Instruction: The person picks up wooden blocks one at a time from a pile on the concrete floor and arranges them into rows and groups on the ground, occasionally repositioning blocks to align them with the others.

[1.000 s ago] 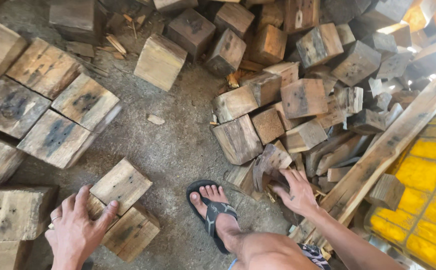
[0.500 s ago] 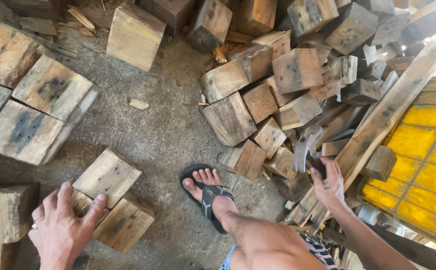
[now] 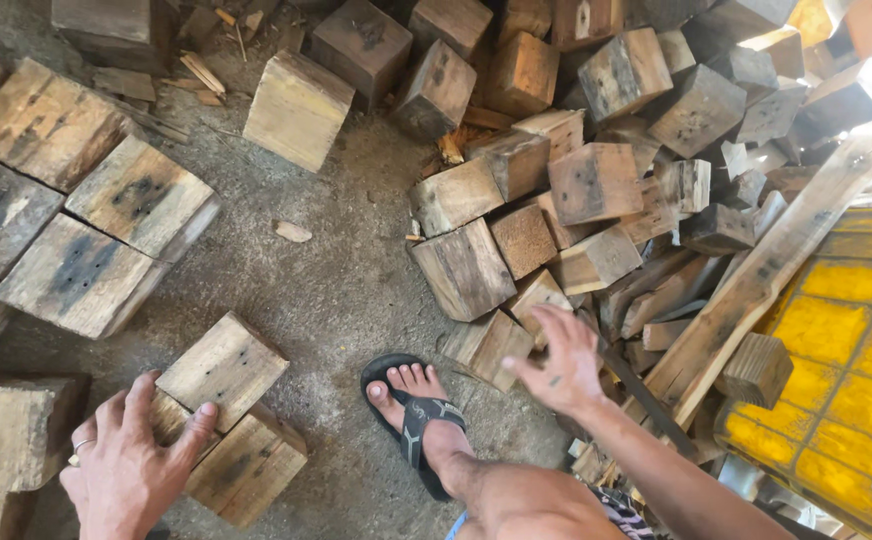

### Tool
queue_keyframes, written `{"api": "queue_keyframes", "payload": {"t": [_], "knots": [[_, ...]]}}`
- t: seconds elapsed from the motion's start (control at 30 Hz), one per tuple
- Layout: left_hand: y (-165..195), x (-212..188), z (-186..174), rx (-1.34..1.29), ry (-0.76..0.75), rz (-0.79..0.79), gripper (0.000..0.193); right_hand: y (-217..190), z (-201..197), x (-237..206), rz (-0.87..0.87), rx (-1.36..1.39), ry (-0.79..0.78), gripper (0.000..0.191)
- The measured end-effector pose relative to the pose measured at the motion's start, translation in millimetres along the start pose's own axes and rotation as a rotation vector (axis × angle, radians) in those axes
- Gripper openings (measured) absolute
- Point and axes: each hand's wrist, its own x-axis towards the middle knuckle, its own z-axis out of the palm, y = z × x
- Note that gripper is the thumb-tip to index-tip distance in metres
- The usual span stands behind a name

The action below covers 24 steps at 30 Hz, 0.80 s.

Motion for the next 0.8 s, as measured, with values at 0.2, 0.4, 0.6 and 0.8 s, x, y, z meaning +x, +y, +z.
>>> {"api": "queue_keyframes", "payload": {"t": [0.2, 0.4, 0.6, 0.8], "knots": [[-2.3, 3.3, 3.4, 0.029, -0.024, -0.009, 0.093, -21.3, 18.3, 3.4, 0.104, -0.042, -0.113, 0.121], [1.5, -1.6, 0.7, 0.047, 0.017, 0.025, 0.090, 95.9, -30.1, 71.9, 0.542, 0.003, 0.259, 0.141], [7.5, -3.0, -5.0, 0.077, 0.024, 0.032, 0.089, 111.4, -57.6, 55.8, 0.377, 0.087, 0.164, 0.114], [18.5, 1.5, -15.3, 0.097, 0.007, 0.024, 0.090, 46.3, -92.1, 62.5, 0.041, 1.125, -0.036, 0.119]]}}
